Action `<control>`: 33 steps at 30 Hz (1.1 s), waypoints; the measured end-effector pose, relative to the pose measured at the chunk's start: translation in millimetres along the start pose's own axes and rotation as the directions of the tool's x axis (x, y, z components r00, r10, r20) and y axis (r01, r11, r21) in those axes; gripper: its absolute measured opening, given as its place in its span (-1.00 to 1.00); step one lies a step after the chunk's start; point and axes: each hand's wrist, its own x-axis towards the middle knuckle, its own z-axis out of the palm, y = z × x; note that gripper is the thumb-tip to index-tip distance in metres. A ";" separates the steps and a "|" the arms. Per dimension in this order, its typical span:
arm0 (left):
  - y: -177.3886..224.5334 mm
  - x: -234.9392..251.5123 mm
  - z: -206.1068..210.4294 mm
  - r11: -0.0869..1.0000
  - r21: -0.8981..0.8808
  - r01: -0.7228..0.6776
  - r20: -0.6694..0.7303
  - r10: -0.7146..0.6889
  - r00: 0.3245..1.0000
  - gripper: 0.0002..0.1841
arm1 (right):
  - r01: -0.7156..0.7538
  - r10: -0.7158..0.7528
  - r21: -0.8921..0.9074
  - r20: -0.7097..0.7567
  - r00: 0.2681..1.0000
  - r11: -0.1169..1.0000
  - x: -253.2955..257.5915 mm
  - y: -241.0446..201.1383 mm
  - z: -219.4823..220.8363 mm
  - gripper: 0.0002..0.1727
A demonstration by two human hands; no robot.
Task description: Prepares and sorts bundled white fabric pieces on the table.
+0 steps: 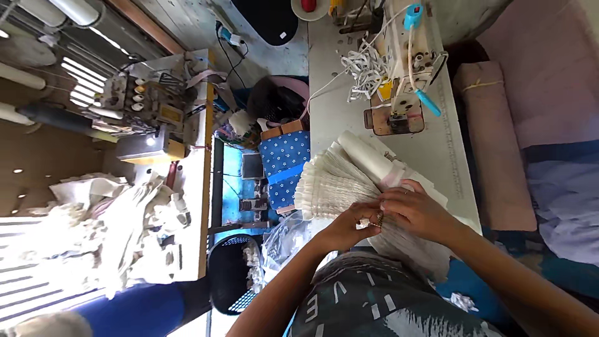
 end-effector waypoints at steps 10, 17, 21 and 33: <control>-8.1 1.1 21.4 0.985 0.160 -0.063 -0.061 0.074 0.995 -0.66 | -0.257 0.303 0.456 -0.029 0.952 0.852 22.2 27.6 -31.3 -0.49; -10.9 12.5 26.3 0.988 0.147 -0.054 -0.180 0.081 0.980 -0.58 | -0.340 0.456 0.478 -0.150 0.877 0.810 39.3 58.5 -19.3 -0.51; -11.9 5.1 26.2 0.996 -0.088 -0.011 -0.227 -0.010 0.974 -0.75 | -0.309 0.389 0.566 -0.022 0.921 0.764 37.5 65.2 -21.6 -0.60; 20.3 26.8 26.2 0.964 0.252 0.087 -0.268 -0.017 0.963 -0.70 | -0.335 0.185 0.482 0.333 0.925 0.809 22.1 31.4 -34.9 -0.79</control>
